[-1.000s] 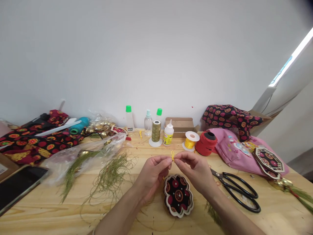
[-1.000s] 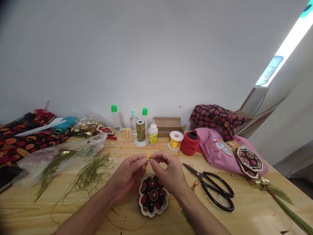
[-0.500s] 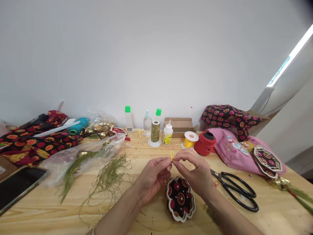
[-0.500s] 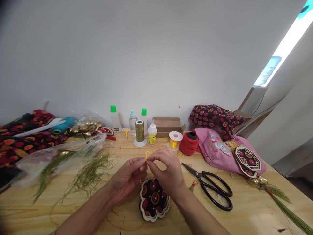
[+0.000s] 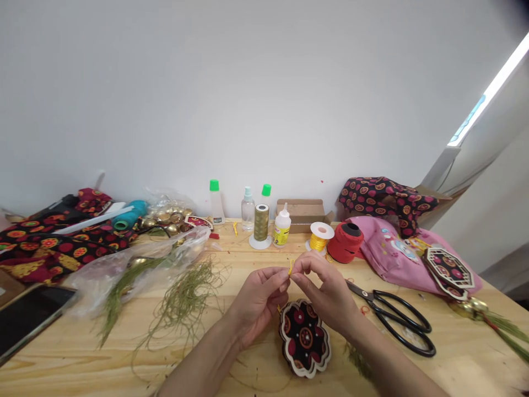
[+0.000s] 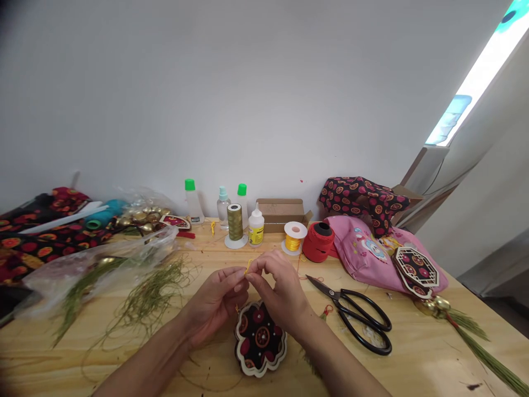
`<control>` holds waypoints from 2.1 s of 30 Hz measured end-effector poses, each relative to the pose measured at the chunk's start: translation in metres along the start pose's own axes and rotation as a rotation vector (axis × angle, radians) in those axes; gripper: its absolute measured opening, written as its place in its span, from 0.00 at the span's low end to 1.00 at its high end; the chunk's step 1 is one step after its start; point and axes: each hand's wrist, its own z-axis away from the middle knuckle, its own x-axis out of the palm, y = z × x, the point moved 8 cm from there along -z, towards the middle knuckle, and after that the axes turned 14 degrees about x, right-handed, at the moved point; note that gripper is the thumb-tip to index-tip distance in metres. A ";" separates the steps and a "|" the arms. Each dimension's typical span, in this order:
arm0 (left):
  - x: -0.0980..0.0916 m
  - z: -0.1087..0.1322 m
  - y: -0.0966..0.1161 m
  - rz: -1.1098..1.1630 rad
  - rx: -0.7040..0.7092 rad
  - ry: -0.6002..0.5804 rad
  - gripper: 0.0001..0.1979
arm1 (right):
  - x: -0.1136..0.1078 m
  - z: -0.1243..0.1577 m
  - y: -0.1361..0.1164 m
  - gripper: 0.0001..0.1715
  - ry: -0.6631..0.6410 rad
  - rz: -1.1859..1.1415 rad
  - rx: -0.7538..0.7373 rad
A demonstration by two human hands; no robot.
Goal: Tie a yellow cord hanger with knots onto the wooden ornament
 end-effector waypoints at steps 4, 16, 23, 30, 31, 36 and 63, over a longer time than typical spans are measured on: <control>0.001 0.001 -0.003 0.093 -0.042 0.014 0.09 | -0.004 0.000 -0.002 0.04 0.042 -0.041 -0.017; 0.003 0.002 -0.004 0.199 -0.057 0.028 0.07 | -0.008 0.001 -0.005 0.03 0.075 -0.091 -0.041; 0.003 0.000 -0.006 0.165 -0.064 0.038 0.07 | -0.009 0.001 -0.007 0.03 0.090 -0.030 -0.065; 0.001 0.000 -0.008 0.167 -0.050 0.051 0.08 | -0.006 0.001 -0.001 0.04 0.096 -0.043 -0.029; 0.001 0.000 -0.008 0.165 -0.049 0.054 0.08 | -0.005 0.001 -0.001 0.04 0.096 -0.045 -0.023; 0.002 -0.001 -0.005 0.152 -0.025 0.058 0.08 | -0.002 0.000 0.002 0.05 0.045 -0.065 0.032; 0.003 0.003 -0.017 0.360 -0.087 0.097 0.05 | -0.005 -0.003 0.003 0.03 0.069 -0.121 0.017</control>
